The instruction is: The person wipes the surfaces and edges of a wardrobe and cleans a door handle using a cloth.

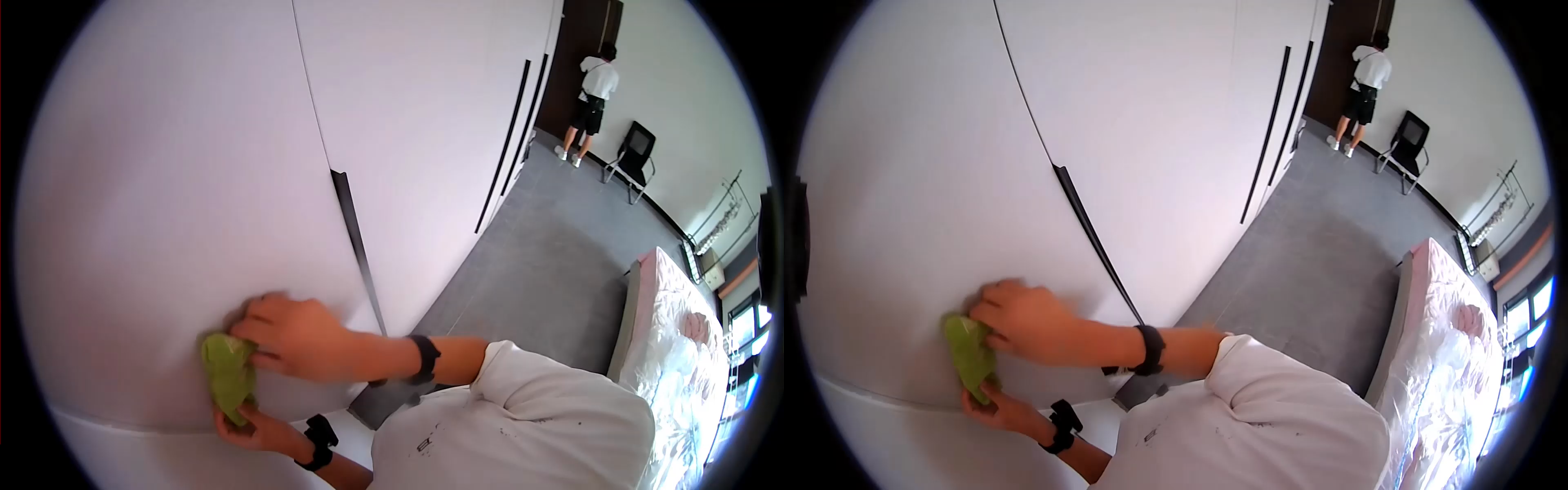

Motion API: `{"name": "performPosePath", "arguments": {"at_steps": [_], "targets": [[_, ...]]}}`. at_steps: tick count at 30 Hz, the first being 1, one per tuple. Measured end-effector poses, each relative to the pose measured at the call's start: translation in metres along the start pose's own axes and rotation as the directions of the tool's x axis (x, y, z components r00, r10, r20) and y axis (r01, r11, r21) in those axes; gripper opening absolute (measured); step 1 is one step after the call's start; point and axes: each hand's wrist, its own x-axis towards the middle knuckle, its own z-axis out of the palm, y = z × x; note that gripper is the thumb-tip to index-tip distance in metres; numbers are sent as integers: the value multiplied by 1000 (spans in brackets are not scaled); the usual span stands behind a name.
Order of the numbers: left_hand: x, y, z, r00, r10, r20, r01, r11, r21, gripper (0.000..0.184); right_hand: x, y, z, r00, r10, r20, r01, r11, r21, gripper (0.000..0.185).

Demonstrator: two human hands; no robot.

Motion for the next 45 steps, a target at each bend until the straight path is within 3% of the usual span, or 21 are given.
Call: {"name": "performPosePath", "arguments": {"at_steps": [2,3,6,8,12,15,18,20,21,23,28,33,36,39,40,43,45], "targets": [[-1,6,2,991,-100,-90,105,993,47,37,-7,3,7,999,35,12,-36,995,95,32],[54,-16,28,995,6,-97,-8,1000,-24,37,35,15,24,995,-46,-94,53,996,77,32],[9,-27,1,994,17,-104,-7,996,92,32,-2,9,14,998,37,46,-39,997,60,29],[1,-29,-28,986,164,7,-161,954,254,28,-13,-7,21,997,77,10,-77,988,135,27],[2,-16,-27,997,73,20,-76,964,255,28,-13,-13,40,995,102,20,-104,986,133,27],[1,5,2,991,130,-31,-120,969,216,25,-6,-15,24,998,69,-8,-67,983,174,27],[12,49,37,976,217,-6,-213,963,166,26,20,-15,-26,985,18,-169,-3,996,88,27],[24,89,56,925,279,257,-312,945,96,23,31,-7,-56,974,32,-223,-23,999,44,27],[30,102,65,924,282,258,-314,945,95,23,35,-3,-69,962,40,-271,-40,999,7,27],[41,123,87,822,398,408,-438,899,5,18,41,7,-94,954,88,-288,-102,994,-36,27],[39,161,142,775,475,418,-503,863,-49,16,58,40,-133,880,118,-460,-148,989,-29,26],[25,192,174,735,493,466,-552,833,-10,25,55,75,-168,880,212,-424,-217,975,38,27],[0,216,188,824,437,362,-482,875,41,35,55,90,-183,918,167,-361,-169,985,26,28],[-37,232,214,854,446,269,-459,888,-15,33,55,115,-198,921,96,-377,-96,995,20,30],[-44,230,225,808,510,296,-535,845,7,32,54,125,-207,922,90,-376,-84,996,34,30],[-71,215,273,775,540,329,-551,832,-70,31,42,156,-234,918,135,-373,-126,991,50,31],[-89,213,308,773,534,341,-555,831,-43,34,30,185,-252,895,225,-386,-249,969,-11,28]]}}
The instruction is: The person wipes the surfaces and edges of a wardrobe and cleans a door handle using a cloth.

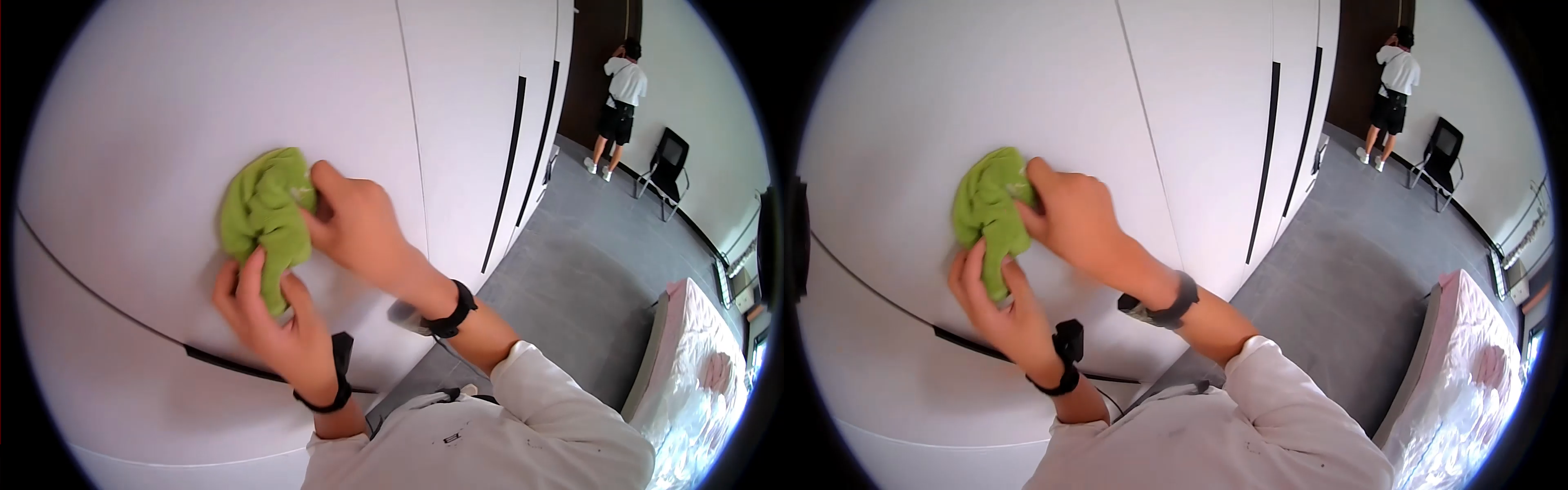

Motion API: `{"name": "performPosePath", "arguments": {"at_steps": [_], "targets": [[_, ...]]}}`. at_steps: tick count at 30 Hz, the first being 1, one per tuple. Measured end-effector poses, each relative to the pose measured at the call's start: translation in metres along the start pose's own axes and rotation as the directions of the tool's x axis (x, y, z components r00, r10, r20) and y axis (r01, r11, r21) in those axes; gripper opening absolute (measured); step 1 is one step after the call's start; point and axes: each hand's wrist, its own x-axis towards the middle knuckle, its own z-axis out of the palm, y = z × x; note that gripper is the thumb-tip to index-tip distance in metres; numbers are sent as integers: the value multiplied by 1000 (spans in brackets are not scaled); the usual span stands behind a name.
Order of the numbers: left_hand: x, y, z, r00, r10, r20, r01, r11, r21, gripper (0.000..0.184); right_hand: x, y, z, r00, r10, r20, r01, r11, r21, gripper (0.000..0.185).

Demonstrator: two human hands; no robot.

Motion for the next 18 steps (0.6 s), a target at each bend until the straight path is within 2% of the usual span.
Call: {"name": "performPosePath", "arguments": {"at_steps": [2,7,11,13,14,16,17,18], "targets": [[-6,10,35,998,-52,28,53,997,-49,35,1,31,-20,1000,17,-4,-17,1000,8,29],[-23,38,106,985,-54,163,59,998,-28,33,4,94,-62,990,123,-65,-126,991,-36,28],[-28,58,150,980,-60,189,82,990,-113,33,25,125,-102,994,94,-64,-104,979,-178,26],[-34,70,179,978,-5,209,32,992,-126,45,37,146,-123,995,79,-64,-92,969,-228,26],[-39,76,196,977,-12,212,44,989,-143,45,43,157,-135,996,62,-57,-75,961,-268,25],[-50,90,232,972,-145,186,210,889,-406,53,54,179,-157,997,53,-59,-68,952,-299,25],[-55,99,243,954,-171,245,279,803,-526,58,59,189,-168,997,41,-62,-58,951,-304,24],[-59,106,258,950,-177,256,291,796,-530,58,64,198,-179,997,51,-60,-68,947,-314,24]]}}
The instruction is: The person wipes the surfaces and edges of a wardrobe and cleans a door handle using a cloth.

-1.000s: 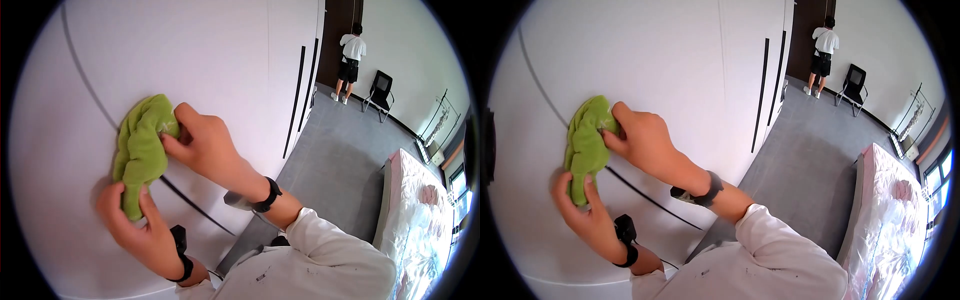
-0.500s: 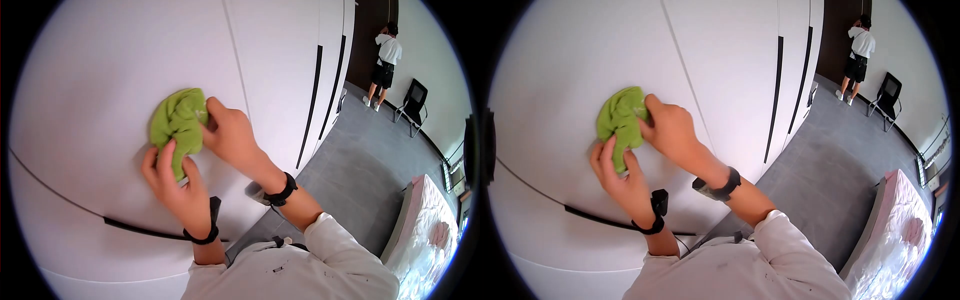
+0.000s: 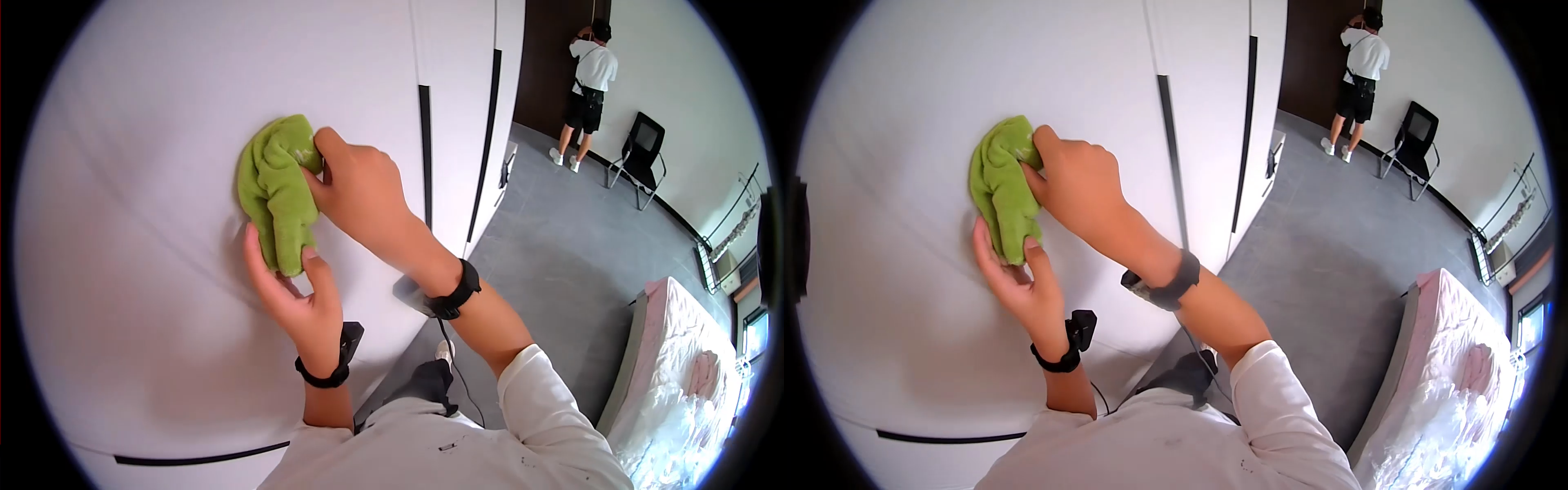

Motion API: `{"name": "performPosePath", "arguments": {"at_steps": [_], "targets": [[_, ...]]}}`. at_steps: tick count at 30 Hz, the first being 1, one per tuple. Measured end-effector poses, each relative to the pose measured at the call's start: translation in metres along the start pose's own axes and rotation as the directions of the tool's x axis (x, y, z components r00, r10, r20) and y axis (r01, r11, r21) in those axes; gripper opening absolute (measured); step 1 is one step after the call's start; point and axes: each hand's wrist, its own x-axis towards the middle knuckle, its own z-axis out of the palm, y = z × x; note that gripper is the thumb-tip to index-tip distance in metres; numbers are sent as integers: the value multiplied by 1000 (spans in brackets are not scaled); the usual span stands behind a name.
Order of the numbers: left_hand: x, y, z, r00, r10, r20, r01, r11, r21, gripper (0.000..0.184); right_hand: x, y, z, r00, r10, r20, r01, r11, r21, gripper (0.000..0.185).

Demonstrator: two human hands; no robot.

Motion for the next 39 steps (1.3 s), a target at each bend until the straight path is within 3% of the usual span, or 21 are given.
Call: {"name": "performPosePath", "arguments": {"at_steps": [4,7,8,12,14,15,16,17,18,19,20,22,26,32,35,39], "targets": [[-4,-23,59,984,58,-166,-72,995,-75,54,21,46,-25,995,-90,-35,85,990,-111,24],[8,-18,106,945,-115,-307,4,940,-340,50,49,82,-49,997,-61,-46,54,988,-141,26],[8,-18,119,934,-128,-332,14,945,-326,50,56,93,-57,999,-38,-27,34,991,-129,26],[17,-28,172,980,131,-148,-166,952,-259,52,82,148,-72,992,-93,-85,86,992,-89,23],[33,-26,198,966,249,-64,-257,926,-277,53,93,168,-80,995,-39,-88,42,999,29,21],[35,-27,220,968,230,-97,-250,885,-393,51,100,191,-83,995,-47,-91,62,983,170,20],[42,-18,222,978,200,53,-164,906,-390,46,107,197,-81,994,-48,-98,76,948,310,19],[50,-18,238,970,229,76,-171,876,-450,41,112,198,-74,974,93,-207,-31,958,286,18],[57,-17,245,956,230,180,-151,918,-368,47,120,188,-66,922,224,-316,-136,951,277,18],[56,-20,265,959,190,211,-65,870,-489,51,125,201,-70,934,209,-288,-116,944,309,17],[54,-29,276,940,297,166,-197,872,-447,58,124,216,-74,946,197,-257,-97,930,354,16],[58,-28,297,937,283,203,-187,900,-393,46,130,245,-84,951,220,-219,-110,899,424,16],[70,-45,355,932,260,253,-184,940,-286,49,156,308,-100,947,265,-181,-148,862,485,15],[82,-57,443,899,353,261,-322,934,-153,47,182,384,-140,943,273,-191,-132,832,539,17],[76,-76,463,907,371,197,-359,928,-95,50,180,394,-146,970,106,-217,-58,975,214,25],[67,-93,486,896,426,126,-435,899,47,48,176,428,-134,977,95,-193,-22,938,347,28]]}}
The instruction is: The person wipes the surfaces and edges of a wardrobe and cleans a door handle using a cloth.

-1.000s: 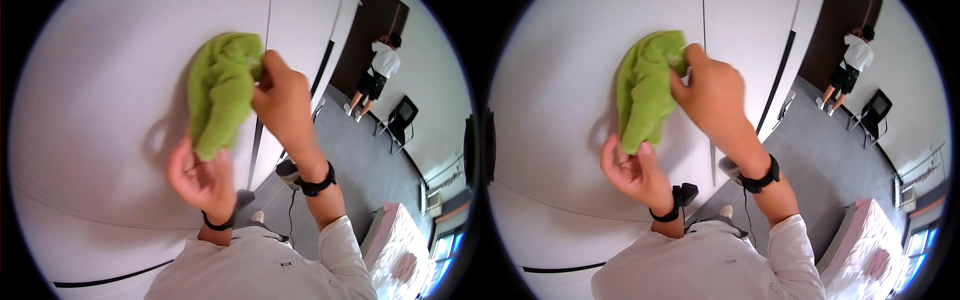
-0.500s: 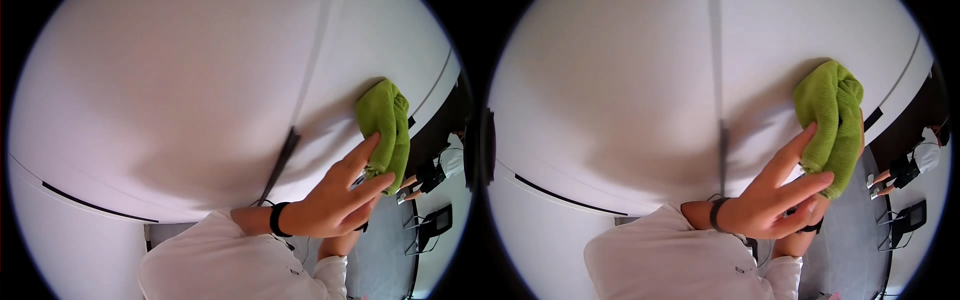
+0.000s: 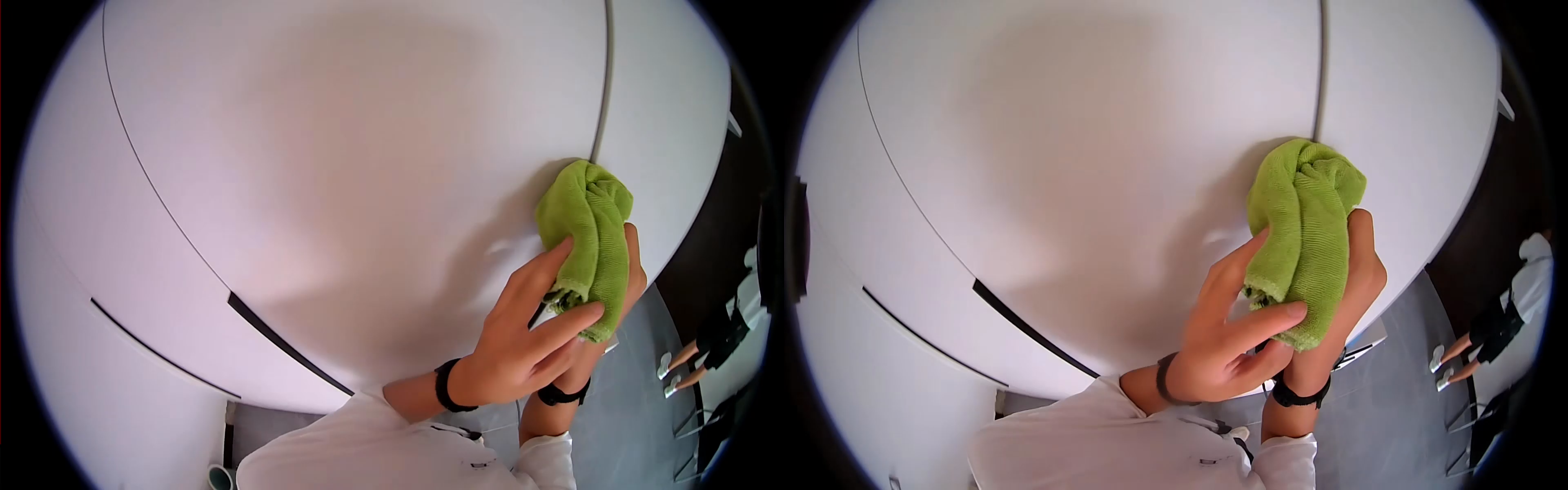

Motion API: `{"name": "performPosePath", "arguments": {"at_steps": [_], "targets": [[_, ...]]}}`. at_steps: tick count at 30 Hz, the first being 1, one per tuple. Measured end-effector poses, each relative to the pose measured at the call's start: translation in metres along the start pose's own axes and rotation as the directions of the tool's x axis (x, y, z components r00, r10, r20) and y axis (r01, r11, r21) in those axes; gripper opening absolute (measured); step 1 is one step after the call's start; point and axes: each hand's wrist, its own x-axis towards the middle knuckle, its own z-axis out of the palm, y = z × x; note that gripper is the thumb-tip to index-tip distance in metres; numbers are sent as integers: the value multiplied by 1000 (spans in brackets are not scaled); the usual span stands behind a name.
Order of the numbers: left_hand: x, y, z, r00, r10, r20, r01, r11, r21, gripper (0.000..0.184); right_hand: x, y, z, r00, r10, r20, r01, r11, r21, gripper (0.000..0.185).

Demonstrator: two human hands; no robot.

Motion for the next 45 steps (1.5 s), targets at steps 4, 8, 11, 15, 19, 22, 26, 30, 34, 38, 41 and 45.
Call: {"name": "performPosePath", "arguments": {"at_steps": [4,8,11,15,19,22,26,30,34,38,41,45], "targets": [[5,-18,34,1000,-4,6,4,1000,26,45,18,35,-9,995,-20,96,9,994,112,21],[-26,-39,49,993,-28,114,24,999,40,42,-3,99,-2,997,-49,-53,58,982,180,19],[-44,-36,71,976,-89,199,72,993,89,37,-31,153,-11,943,331,-17,-312,904,292,21],[-63,-25,86,953,-294,68,280,946,162,42,-51,199,-45,973,225,47,-228,924,307,19],[-58,-18,94,964,-264,-20,253,898,359,38,-43,203,-57,953,297,60,-292,850,438,18],[-57,-25,69,981,-106,-160,175,833,524,31,-29,172,-51,960,242,142,-279,877,391,18],[-72,-29,20,839,-308,-448,470,825,314,31,-31,127,-34,939,178,293,-287,877,386,18],[-86,-19,-19,816,-299,-495,479,829,288,30,-35,81,-18,902,168,397,-305,900,312,19],[-98,-15,-39,781,-418,-464,549,814,190,33,-48,70,-6,928,86,362,-181,954,239,19],[-118,-26,-38,815,-455,-359,540,821,185,38,-52,59,-8,926,155,343,-212,968,135,13],[-124,-26,-36,843,-434,-319,514,826,234,40,-59,50,-7,936,165,312,-166,986,-25,15],[-145,-19,-50,778,-560,-284,607,787,110,49,-81,43,1,939,34,343,24,987,-161,17]]}}
